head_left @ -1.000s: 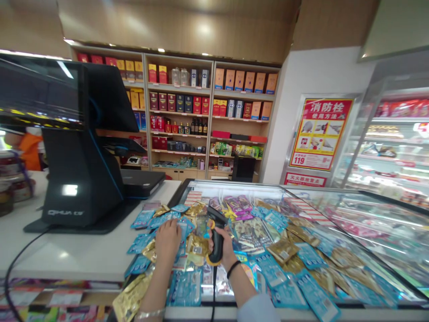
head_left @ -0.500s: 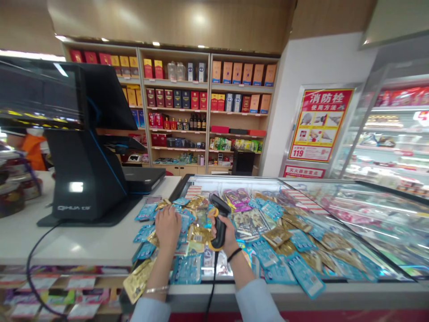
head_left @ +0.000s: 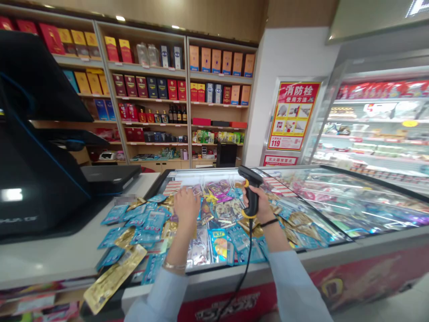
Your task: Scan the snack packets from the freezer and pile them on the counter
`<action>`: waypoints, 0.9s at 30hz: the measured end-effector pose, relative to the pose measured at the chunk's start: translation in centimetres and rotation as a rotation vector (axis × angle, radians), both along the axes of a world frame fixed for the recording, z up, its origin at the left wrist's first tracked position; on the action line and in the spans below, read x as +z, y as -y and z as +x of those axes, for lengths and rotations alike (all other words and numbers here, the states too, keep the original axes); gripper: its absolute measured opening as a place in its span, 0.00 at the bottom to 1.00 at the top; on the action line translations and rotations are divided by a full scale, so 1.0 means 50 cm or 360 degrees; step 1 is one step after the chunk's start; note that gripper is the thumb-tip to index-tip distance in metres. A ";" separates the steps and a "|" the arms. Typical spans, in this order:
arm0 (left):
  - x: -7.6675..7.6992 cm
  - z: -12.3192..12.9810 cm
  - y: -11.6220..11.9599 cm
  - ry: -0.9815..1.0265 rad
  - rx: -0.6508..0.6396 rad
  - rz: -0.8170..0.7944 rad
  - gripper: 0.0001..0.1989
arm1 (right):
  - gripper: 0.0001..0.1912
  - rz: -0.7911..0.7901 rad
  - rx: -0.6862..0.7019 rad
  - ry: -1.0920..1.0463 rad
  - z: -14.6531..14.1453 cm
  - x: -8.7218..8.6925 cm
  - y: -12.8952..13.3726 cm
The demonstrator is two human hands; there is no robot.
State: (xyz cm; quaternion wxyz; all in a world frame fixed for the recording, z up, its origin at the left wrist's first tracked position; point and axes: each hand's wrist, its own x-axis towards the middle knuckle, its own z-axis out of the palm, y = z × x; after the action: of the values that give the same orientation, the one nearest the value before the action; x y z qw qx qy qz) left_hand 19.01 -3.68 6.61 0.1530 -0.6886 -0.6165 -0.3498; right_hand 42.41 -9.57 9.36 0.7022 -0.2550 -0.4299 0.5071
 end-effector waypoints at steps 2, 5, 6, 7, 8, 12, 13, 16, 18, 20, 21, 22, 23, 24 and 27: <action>-0.011 0.057 -0.001 -0.0040 -0.0100 -0.0120 0.18 | 0.12 -0.0011 -0.0093 0.0028 0.055 -0.010 -0.001; -0.029 0.138 -0.003 -0.0105 -0.0264 -0.0313 0.17 | 0.13 -0.0061 -0.0173 0.0043 0.134 -0.029 -0.008; -0.035 0.162 -0.005 -0.0128 -0.0315 -0.0377 0.17 | 0.13 -0.0082 -0.0194 0.0045 0.158 -0.036 -0.011; -0.041 0.186 -0.007 -0.0153 -0.0362 -0.0432 0.17 | 0.13 -0.0105 -0.0221 0.0045 0.182 -0.044 -0.013; -0.048 0.207 -0.010 -0.0181 -0.0407 -0.0480 0.16 | 0.14 -0.0131 -0.0250 0.0045 0.204 -0.052 -0.016; -0.075 0.276 -0.023 -0.0261 -0.0545 -0.0580 0.17 | 0.14 -0.0252 -0.0372 0.0063 0.283 -0.093 -0.022; -0.082 0.289 -0.027 -0.0273 -0.0564 -0.0593 0.17 | 0.14 -0.0282 -0.0387 0.0063 0.299 -0.105 -0.023; -0.097 0.319 -0.039 -0.0307 -0.0592 -0.0626 0.16 | 0.14 -0.0361 -0.0424 0.0025 0.340 -0.139 -0.027; -0.104 0.335 -0.048 -0.0327 -0.0603 -0.0631 0.16 | 0.12 -0.0410 -0.0466 -0.0010 0.357 -0.159 -0.032; -0.111 0.348 -0.056 -0.0349 -0.0616 -0.0629 0.15 | 0.12 -0.0435 -0.0514 -0.0045 0.368 -0.174 -0.037; -0.115 0.353 -0.059 -0.0353 -0.0618 -0.0623 0.14 | 0.12 -0.0434 -0.0525 -0.0055 0.371 -0.180 -0.040; -0.118 0.357 -0.061 -0.0357 -0.0626 -0.0615 0.14 | 0.13 -0.0423 -0.0528 -0.0059 0.372 -0.185 -0.042; -0.123 0.361 -0.063 -0.0357 -0.0647 -0.0599 0.14 | 0.14 -0.0408 -0.0530 -0.0059 0.373 -0.188 -0.044; -0.128 0.363 -0.064 -0.0358 -0.0690 -0.0579 0.13 | 0.14 -0.0394 -0.0529 -0.0052 0.373 -0.191 -0.046; -0.145 0.368 -0.064 -0.0372 -0.0925 -0.0536 0.14 | 0.14 -0.0376 -0.0543 -0.0025 0.370 -0.196 -0.047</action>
State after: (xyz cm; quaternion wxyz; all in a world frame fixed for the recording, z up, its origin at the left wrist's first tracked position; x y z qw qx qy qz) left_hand 37.41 -0.49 -0.64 0.0011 -0.8861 -0.4223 -0.1910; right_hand 60.93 -7.20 -0.46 0.7464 -0.4008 -0.3124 0.4296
